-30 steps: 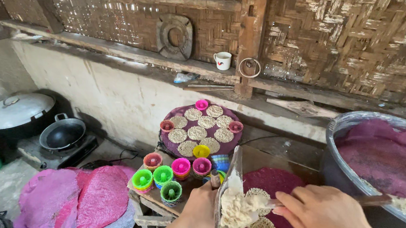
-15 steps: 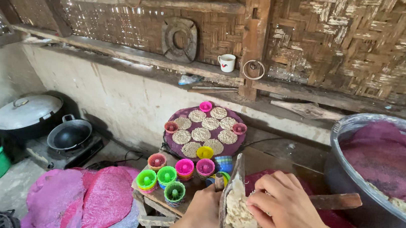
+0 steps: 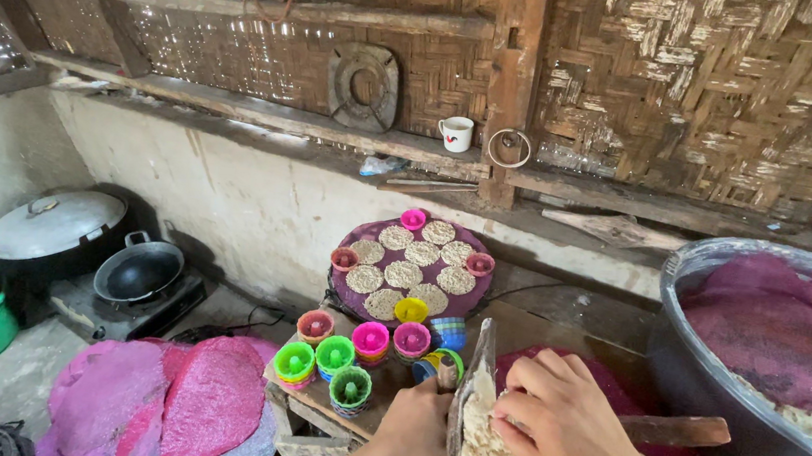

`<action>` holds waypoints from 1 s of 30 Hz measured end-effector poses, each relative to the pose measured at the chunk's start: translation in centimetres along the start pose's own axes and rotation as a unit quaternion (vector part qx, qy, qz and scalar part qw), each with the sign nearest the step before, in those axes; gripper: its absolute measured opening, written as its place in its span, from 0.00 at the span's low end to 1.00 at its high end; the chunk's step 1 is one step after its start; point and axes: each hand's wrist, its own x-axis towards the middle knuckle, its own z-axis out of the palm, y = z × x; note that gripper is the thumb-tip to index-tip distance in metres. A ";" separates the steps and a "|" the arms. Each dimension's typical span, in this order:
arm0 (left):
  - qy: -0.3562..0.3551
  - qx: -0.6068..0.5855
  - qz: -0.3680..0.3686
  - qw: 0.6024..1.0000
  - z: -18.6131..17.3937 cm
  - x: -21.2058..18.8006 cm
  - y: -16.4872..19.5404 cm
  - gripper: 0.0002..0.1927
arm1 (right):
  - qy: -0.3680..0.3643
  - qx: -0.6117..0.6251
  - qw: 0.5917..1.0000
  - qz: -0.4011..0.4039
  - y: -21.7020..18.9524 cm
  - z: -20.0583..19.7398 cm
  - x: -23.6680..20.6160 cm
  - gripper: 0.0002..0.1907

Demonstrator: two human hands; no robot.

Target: The person presses dough with a wooden hand press onto a cloth-covered round board, forming round perforated discs, and moves finished discs onto trays. They scoop more dough from a large basin and later place colorful plastic cups over the formed discs.

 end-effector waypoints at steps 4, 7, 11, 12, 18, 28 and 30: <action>-0.003 -0.009 0.001 1.000 -0.2 0.0 0.3 0.22 | -0.005 -0.006 1.000 0.003 0.0 0.3 0.1 0.07; -0.020 0.001 -0.011 1.000 -0.3 0.1 0.5 0.23 | -0.007 0.000 1.000 0.012 0.0 0.7 0.2 0.06; -0.028 0.007 -0.006 1.000 -0.3 0.0 0.5 0.22 | 0.002 0.030 0.999 0.019 0.3 1.1 0.1 0.06; -0.025 0.000 0.000 1.000 -0.3 0.0 0.4 0.22 | 0.004 0.043 0.999 0.024 0.4 1.1 0.0 0.06; -0.018 -0.011 0.002 1.000 -0.8 -0.6 -0.5 0.21 | 0.004 0.091 0.995 0.051 1.3 0.8 -0.6 0.08; -0.020 0.012 0.000 1.000 -0.6 -0.9 -1.4 0.21 | -0.041 0.190 0.975 0.110 2.2 0.6 -1.5 0.06; -0.043 0.041 -0.021 0.998 -0.7 -1.0 -1.4 0.20 | -0.044 0.185 0.976 0.103 2.3 0.8 -1.4 0.06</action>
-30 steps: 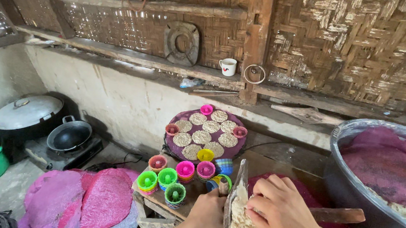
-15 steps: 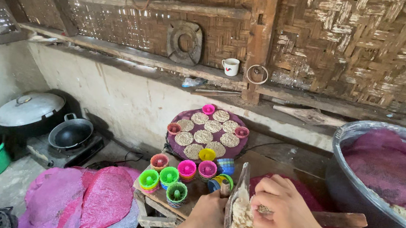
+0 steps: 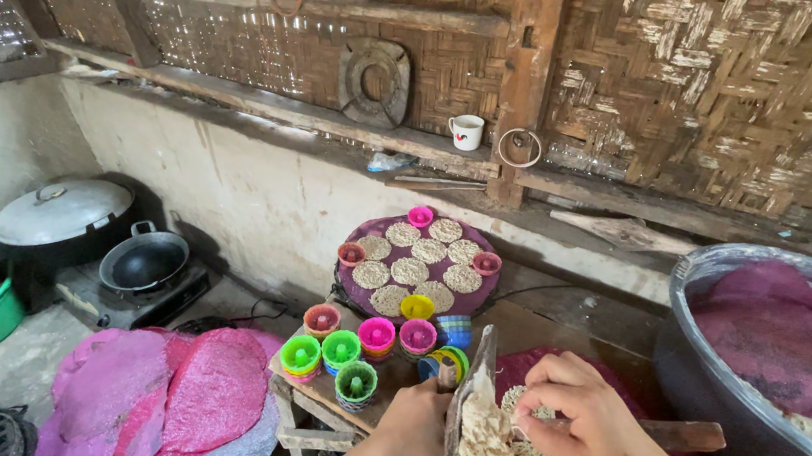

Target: The person presses dough with a wooden hand press onto a cloth-covered round board, forming round perforated discs, and moves finished discs onto trays. They scoop more dough from a large basin and later place colorful plastic cups over the formed discs.

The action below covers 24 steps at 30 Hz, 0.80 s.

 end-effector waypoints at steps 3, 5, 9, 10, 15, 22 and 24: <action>-0.001 -0.017 0.004 1.000 -0.3 0.0 0.1 0.19 | -0.004 -0.017 1.000 -0.011 0.0 0.4 0.3 0.05; 0.010 -0.034 0.021 0.999 -0.4 0.0 0.2 0.19 | 0.014 -0.039 0.998 -0.038 -0.2 0.7 0.5 0.05; 0.020 -0.044 0.028 0.998 -0.4 -0.1 0.3 0.18 | 0.014 -0.077 0.996 -0.053 -0.4 1.3 0.7 0.05; 0.016 -0.041 0.026 0.999 -0.4 -0.1 0.3 0.18 | 0.007 -0.069 0.997 -0.038 -0.4 1.4 0.8 0.05; 0.016 -0.033 0.033 0.999 -0.2 0.0 -0.1 0.18 | -0.017 -0.049 0.999 -0.003 -0.3 1.5 0.8 0.04; 0.021 -0.040 0.042 0.998 0.3 -0.1 -0.7 0.19 | -0.007 -0.038 0.999 -0.011 0.0 1.6 0.8 0.03; 0.040 -0.062 0.066 0.995 0.4 -0.1 -1.2 0.19 | 0.013 -0.042 0.999 -0.029 -0.2 1.6 0.7 0.03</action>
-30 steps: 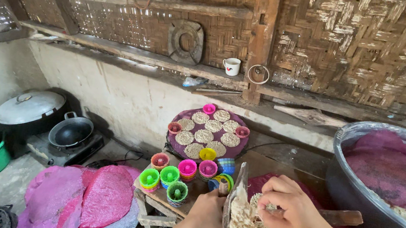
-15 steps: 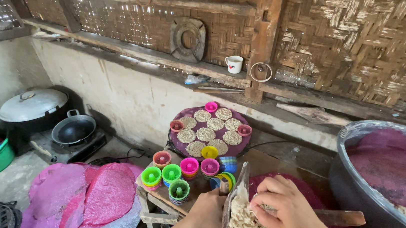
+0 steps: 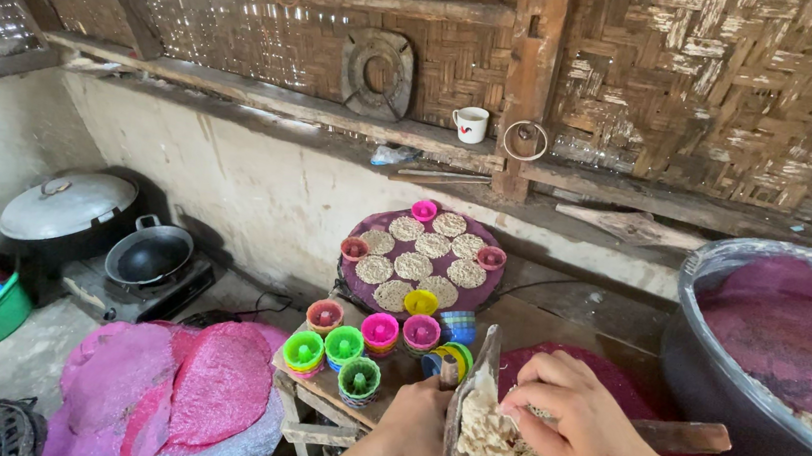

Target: The person presses dough with a wooden hand press onto a cloth-covered round board, forming round perforated discs, and moves finished discs onto trays. They scoop more dough from a large basin and later place colorful plastic cups over the formed discs.

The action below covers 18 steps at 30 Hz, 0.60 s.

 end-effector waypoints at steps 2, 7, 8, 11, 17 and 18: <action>-0.008 -0.004 0.008 1.000 -0.2 0.0 -0.8 0.21 | 0.034 -0.042 0.998 -0.023 -0.4 0.0 -0.1 0.06; -0.023 -0.101 0.043 0.994 -0.1 -0.2 -2.2 0.24 | 0.072 -0.090 0.989 -0.096 -1.7 0.2 -0.3 0.08; -0.027 -0.117 0.062 0.991 0.0 -0.2 -2.3 0.24 | 0.075 -0.094 0.987 -0.109 -1.9 0.2 -0.3 0.09; -0.032 -0.148 0.062 0.986 0.2 -0.1 -2.2 0.26 | 0.078 -0.105 0.984 -0.122 -2.0 0.1 -0.4 0.09; -0.035 -0.218 -0.002 0.975 -0.6 -0.2 -2.3 0.28 | 0.074 -0.329 0.925 -0.174 -1.6 0.8 -1.6 0.13; -0.040 -0.232 -0.038 0.971 -0.7 -0.2 -2.4 0.28 | 0.082 -0.387 0.901 -0.179 -1.5 1.1 -2.0 0.14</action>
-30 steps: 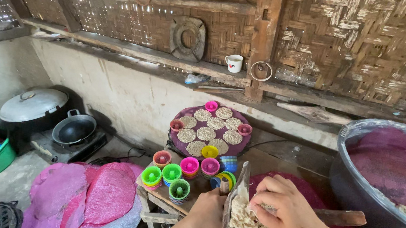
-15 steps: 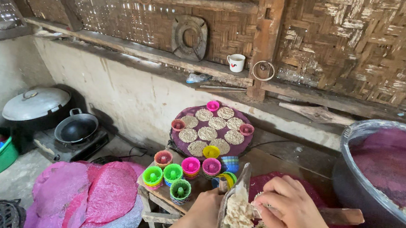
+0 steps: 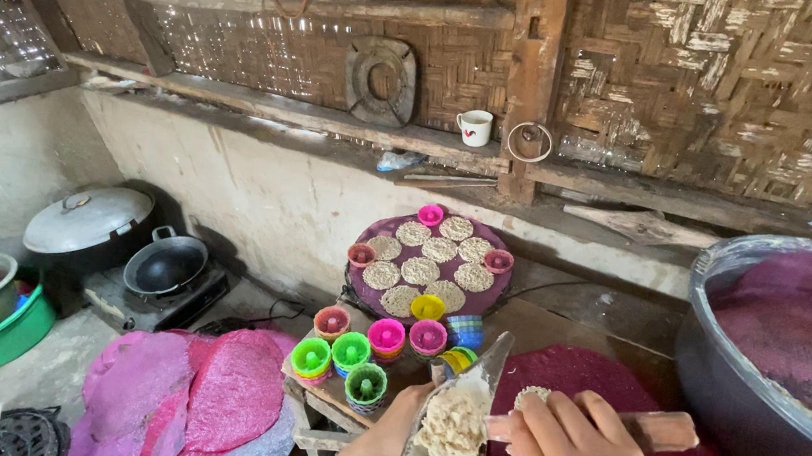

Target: The person presses dough with a wooden hand press onto a cloth-covered round board, forming round perforated discs, and moves finished discs onto trays. They scoop more dough from a large basin and later place colorful plastic cups over the formed discs.

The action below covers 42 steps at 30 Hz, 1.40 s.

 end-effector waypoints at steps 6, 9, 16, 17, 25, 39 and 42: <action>0.008 0.061 0.012 0.998 -0.5 -0.1 -0.2 0.29 | -0.104 -0.036 0.993 -0.051 1.0 0.8 -4.2 0.29; 0.030 -0.006 0.024 0.999 -1.3 -0.3 -0.2 0.31 | -0.248 0.011 0.968 -0.019 4.1 0.2 -7.4 0.36; 0.055 -0.033 -0.007 0.998 -3.2 -0.8 0.3 0.31 | -0.080 -0.005 0.996 -0.026 10.4 1.5 -13.1 0.31; 0.047 -0.047 -0.014 0.998 -3.2 -0.8 0.4 0.31 | -0.066 0.001 0.997 -0.027 10.7 1.9 -13.7 0.31; 0.065 0.047 0.010 0.997 -2.8 -1.0 -0.3 0.28 | -0.146 0.073 0.987 0.007 12.2 5.4 -17.0 0.29; 0.070 0.226 0.070 0.969 -3.4 -2.9 0.4 0.20 | -0.353 0.036 0.929 -0.102 9.4 9.8 -7.6 0.30; 0.079 0.243 0.070 0.964 -3.1 -2.9 0.5 0.19 | -0.361 0.042 0.931 -0.028 4.7 7.9 -3.9 0.30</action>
